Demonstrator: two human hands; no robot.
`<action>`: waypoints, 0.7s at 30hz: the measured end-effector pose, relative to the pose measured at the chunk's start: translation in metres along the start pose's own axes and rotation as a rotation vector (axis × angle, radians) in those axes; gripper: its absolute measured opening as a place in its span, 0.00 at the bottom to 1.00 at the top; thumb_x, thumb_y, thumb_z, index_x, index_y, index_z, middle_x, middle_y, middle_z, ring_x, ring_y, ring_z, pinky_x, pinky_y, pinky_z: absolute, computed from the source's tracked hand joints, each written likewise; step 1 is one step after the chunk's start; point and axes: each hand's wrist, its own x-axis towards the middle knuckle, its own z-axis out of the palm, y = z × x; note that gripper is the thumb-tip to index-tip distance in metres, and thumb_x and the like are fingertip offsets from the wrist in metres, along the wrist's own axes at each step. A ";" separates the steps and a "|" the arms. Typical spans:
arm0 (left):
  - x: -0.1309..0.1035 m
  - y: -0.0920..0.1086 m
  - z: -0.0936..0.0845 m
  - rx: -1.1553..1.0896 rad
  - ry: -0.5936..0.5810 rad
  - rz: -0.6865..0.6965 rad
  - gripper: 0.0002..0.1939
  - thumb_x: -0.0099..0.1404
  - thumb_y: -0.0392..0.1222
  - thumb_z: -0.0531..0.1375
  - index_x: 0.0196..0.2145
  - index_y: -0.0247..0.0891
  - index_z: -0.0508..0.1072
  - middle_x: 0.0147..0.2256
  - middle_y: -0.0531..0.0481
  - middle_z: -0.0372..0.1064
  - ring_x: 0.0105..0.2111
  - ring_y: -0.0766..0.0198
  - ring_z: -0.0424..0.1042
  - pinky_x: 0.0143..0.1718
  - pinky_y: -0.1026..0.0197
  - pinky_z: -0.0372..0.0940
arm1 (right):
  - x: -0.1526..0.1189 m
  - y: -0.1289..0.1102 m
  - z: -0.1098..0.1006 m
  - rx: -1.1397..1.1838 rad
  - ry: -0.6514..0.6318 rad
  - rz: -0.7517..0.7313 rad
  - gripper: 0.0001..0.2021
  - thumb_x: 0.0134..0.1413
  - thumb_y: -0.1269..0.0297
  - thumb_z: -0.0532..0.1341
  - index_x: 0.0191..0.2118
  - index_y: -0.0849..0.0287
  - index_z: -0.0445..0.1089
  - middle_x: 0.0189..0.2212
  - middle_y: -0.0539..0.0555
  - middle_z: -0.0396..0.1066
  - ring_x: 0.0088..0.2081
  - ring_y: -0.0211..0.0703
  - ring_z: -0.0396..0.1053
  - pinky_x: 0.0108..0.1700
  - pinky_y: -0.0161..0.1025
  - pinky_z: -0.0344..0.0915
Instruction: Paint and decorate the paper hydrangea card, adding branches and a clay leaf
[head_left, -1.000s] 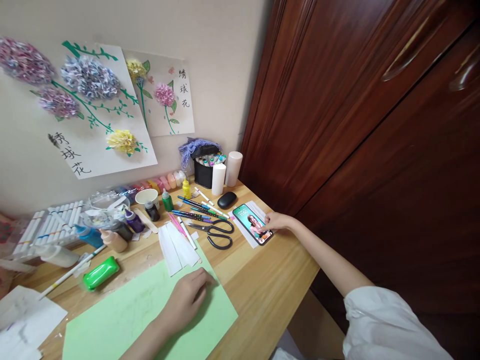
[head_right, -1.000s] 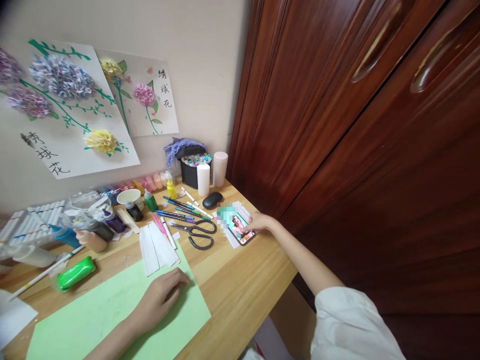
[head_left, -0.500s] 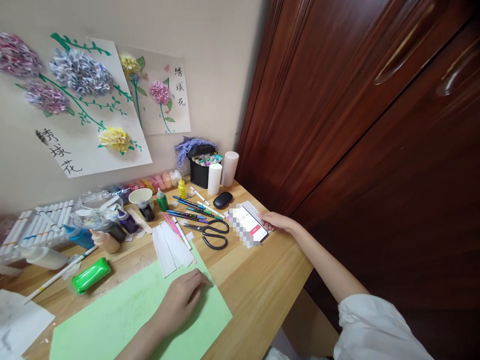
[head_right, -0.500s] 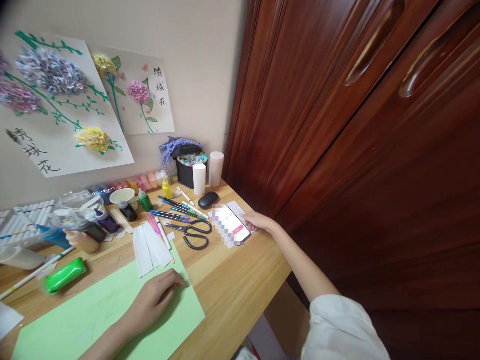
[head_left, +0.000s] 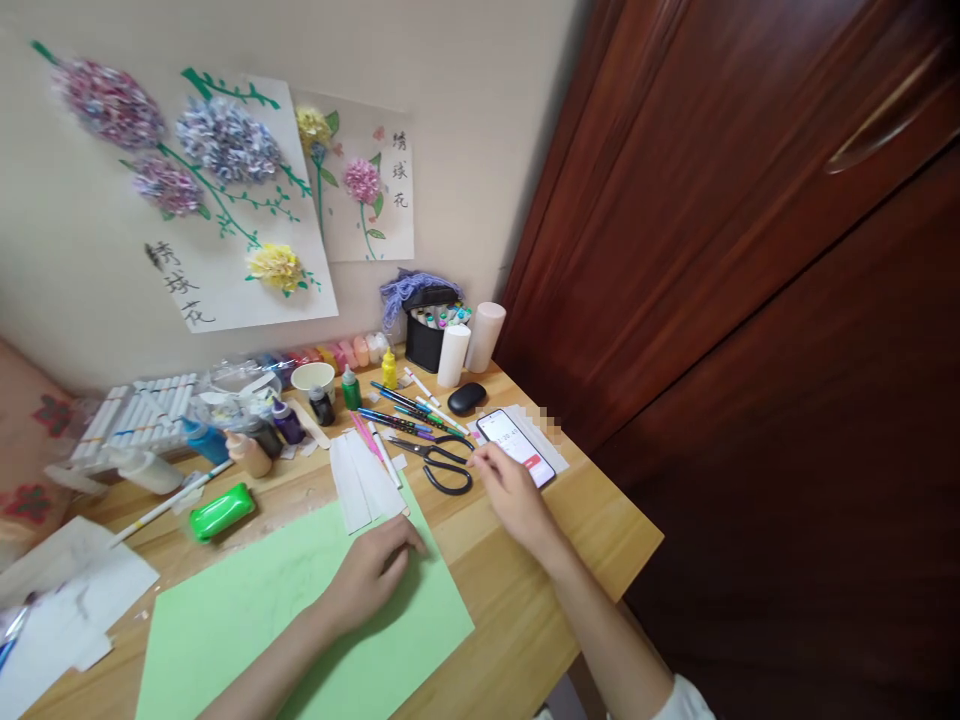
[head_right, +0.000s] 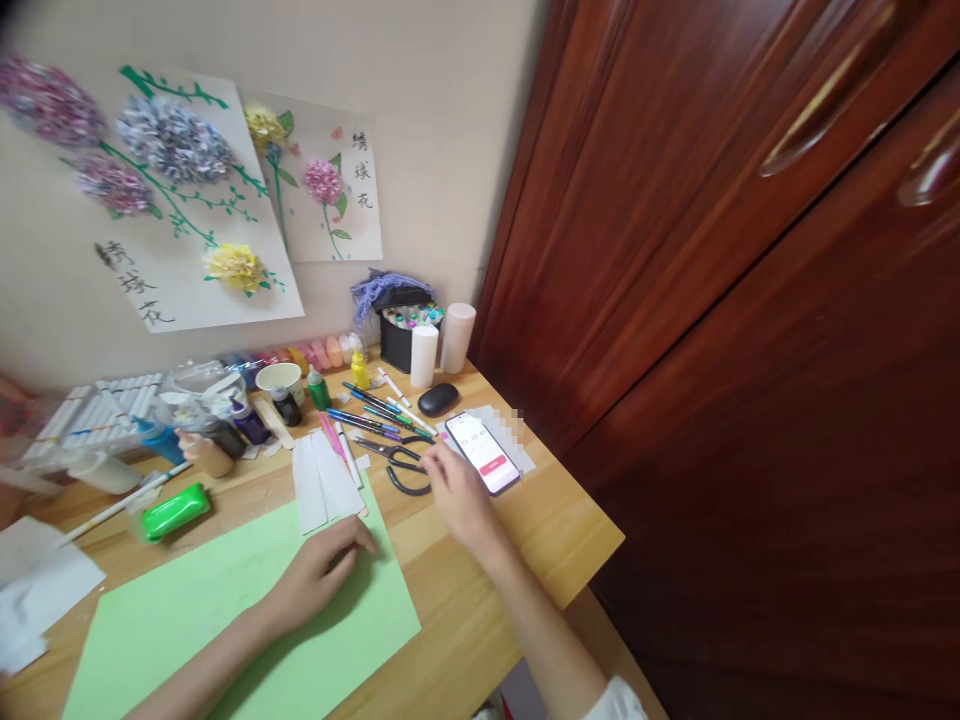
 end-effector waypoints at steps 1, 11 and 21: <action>-0.001 0.000 -0.006 0.009 0.043 0.002 0.14 0.63 0.30 0.45 0.35 0.39 0.69 0.35 0.49 0.70 0.36 0.63 0.69 0.39 0.61 0.63 | -0.003 -0.014 0.012 0.034 -0.038 -0.078 0.10 0.62 0.63 0.48 0.36 0.56 0.64 0.33 0.52 0.71 0.36 0.42 0.68 0.37 0.35 0.60; -0.079 -0.056 -0.110 0.825 0.621 -0.590 0.22 0.62 0.41 0.53 0.51 0.23 0.63 0.44 0.31 0.63 0.45 0.44 0.64 0.44 0.49 0.61 | -0.019 -0.089 0.101 0.150 -0.298 -0.251 0.08 0.61 0.68 0.50 0.36 0.57 0.66 0.30 0.50 0.68 0.33 0.39 0.65 0.34 0.33 0.56; -0.092 -0.075 -0.101 0.629 0.502 -0.503 0.20 0.66 0.50 0.48 0.44 0.31 0.67 0.37 0.39 0.63 0.39 0.48 0.65 0.40 0.49 0.63 | -0.013 -0.063 0.151 0.505 -0.392 0.035 0.10 0.58 0.58 0.55 0.41 0.58 0.67 0.31 0.51 0.70 0.33 0.38 0.67 0.35 0.34 0.62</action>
